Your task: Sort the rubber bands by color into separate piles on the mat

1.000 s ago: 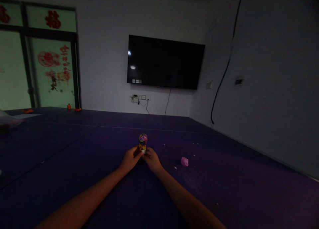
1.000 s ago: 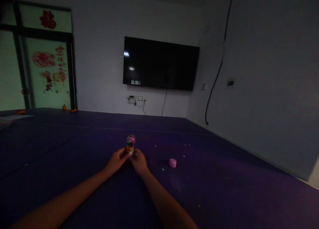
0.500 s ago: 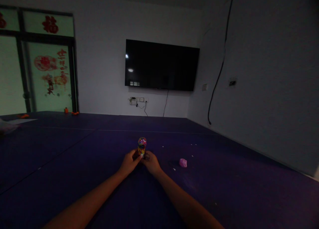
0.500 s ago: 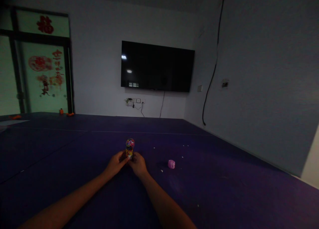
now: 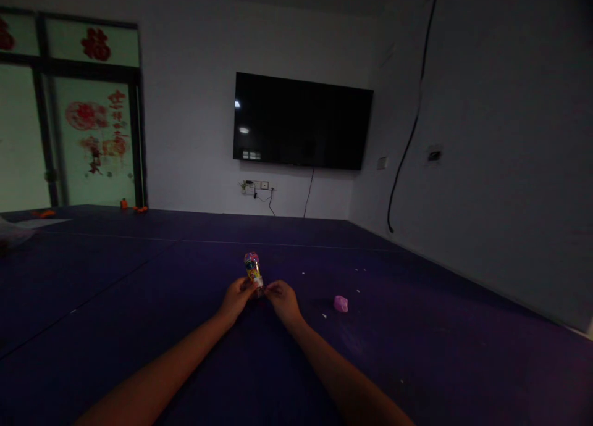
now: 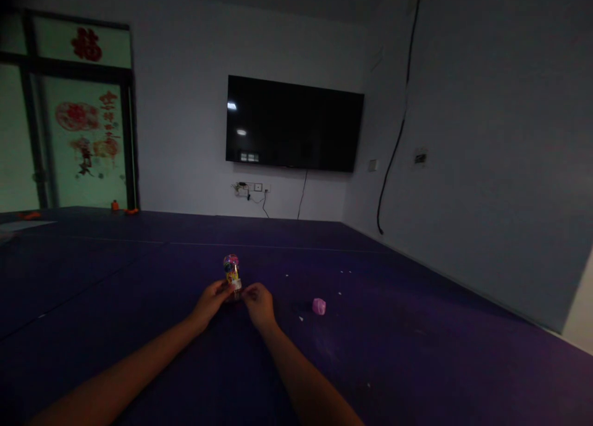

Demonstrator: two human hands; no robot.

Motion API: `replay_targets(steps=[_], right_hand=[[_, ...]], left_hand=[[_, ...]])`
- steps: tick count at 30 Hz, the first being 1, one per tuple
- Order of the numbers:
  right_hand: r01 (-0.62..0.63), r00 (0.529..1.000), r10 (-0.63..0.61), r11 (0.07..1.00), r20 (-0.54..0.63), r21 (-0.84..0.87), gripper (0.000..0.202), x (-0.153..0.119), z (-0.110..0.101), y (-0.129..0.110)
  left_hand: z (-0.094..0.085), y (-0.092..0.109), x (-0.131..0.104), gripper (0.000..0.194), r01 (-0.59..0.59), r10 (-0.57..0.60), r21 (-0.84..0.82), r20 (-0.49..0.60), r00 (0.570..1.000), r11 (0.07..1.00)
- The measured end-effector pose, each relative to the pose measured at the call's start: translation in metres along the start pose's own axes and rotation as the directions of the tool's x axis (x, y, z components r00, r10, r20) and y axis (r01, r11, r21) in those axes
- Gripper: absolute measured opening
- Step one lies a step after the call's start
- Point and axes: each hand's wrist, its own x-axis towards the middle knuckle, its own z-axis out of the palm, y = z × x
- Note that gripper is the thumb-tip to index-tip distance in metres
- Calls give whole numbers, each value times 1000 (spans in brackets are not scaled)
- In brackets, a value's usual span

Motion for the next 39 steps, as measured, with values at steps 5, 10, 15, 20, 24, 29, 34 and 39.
replay_targets(steps=[5, 10, 15, 20, 24, 29, 34, 39], right_hand=[[34, 998, -31, 997, 49, -74, 7, -2, -3, -2], [98, 985, -75, 985, 154, -144, 7, -4, -4, -5], [146, 975, -105, 967, 197, -209, 33, -7, -2, -10], [249, 941, -156, 920, 300, -303, 60, -11, 0, -14], [316, 906, -179, 889, 384, -331, 78, -12, 3, -15], [299, 914, -142, 869, 381, -395, 70, -13, 2, -16], [280, 924, -109, 845, 366, -455, 38, -12, -2, -20], [267, 933, -100, 837, 346, -478, 26, -12, -3, -24]], left_hand=[[0, 0, 0, 39, 40, -43, -61, -46, 998, 997], [-2, 2, 1, 38, 62, -76, -118, -115, 990, 991], [-5, 5, 2, 38, 93, -115, -157, -135, 984, 983], [-5, 9, 2, 35, 134, -161, -213, -110, 981, 968], [-5, 12, 2, 32, 162, -192, -257, -94, 977, 953], [-4, 14, 1, 26, 172, -209, -297, -97, 973, 939], [-1, 13, -1, 32, 164, -207, -314, -109, 972, 935], [0, 12, -2, 33, 155, -208, -320, -137, 969, 935]])
